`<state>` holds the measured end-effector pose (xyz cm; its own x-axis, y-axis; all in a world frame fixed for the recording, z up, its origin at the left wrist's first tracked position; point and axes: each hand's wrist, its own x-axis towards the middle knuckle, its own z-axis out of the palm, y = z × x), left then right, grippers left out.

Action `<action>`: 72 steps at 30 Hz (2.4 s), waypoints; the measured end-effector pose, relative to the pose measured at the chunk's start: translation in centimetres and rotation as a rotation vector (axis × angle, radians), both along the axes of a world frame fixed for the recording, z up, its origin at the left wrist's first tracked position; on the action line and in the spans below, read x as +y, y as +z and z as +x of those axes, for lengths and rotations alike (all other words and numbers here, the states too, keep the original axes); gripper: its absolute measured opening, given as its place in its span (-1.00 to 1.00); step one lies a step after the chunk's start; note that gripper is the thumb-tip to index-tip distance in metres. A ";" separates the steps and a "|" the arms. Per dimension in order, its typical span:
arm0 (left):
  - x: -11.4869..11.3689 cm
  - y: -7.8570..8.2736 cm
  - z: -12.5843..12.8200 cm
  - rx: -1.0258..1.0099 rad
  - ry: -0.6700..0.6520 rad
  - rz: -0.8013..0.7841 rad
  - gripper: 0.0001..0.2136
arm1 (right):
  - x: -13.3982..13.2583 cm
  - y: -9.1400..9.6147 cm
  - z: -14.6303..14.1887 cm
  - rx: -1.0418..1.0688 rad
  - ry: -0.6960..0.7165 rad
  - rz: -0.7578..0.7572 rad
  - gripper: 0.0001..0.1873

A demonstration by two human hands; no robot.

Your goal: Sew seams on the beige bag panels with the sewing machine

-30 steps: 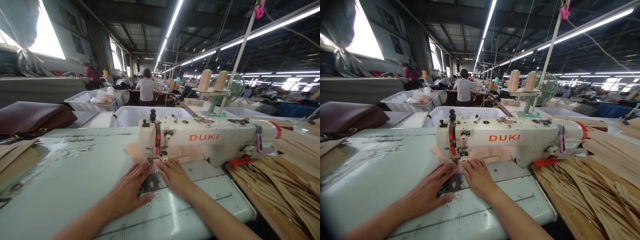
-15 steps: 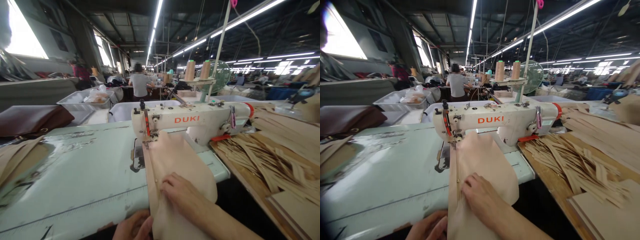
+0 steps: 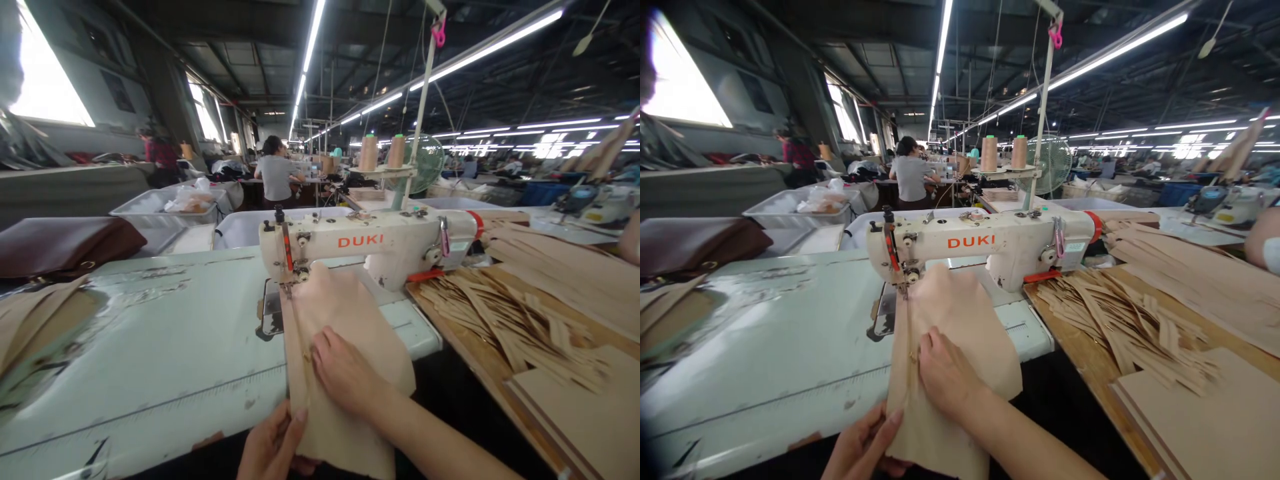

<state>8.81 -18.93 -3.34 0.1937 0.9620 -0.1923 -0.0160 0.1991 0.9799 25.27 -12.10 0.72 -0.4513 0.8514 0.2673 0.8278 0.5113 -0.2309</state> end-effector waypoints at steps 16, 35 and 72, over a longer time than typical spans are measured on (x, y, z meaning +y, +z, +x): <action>0.0 -1.0 -0.5 -0.019 0.006 0.069 -0.50 | -5.2 -1.9 1.6 0.116 0.326 -0.070 -0.17; 1.3 1.0 0.0 -0.202 0.104 -0.166 -0.46 | -4.7 0.2 1.4 0.441 0.232 -0.126 -0.78; 1.9 1.3 1.0 -0.396 0.325 -0.290 -0.74 | -5.7 -3.6 0.3 0.167 0.050 0.468 -0.69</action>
<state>9.76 -17.00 -2.08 0.0088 0.9029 -0.4299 -0.4745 0.3822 0.7930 25.58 -17.83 -2.93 -0.4069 0.6012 0.6877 0.7708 0.6300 -0.0947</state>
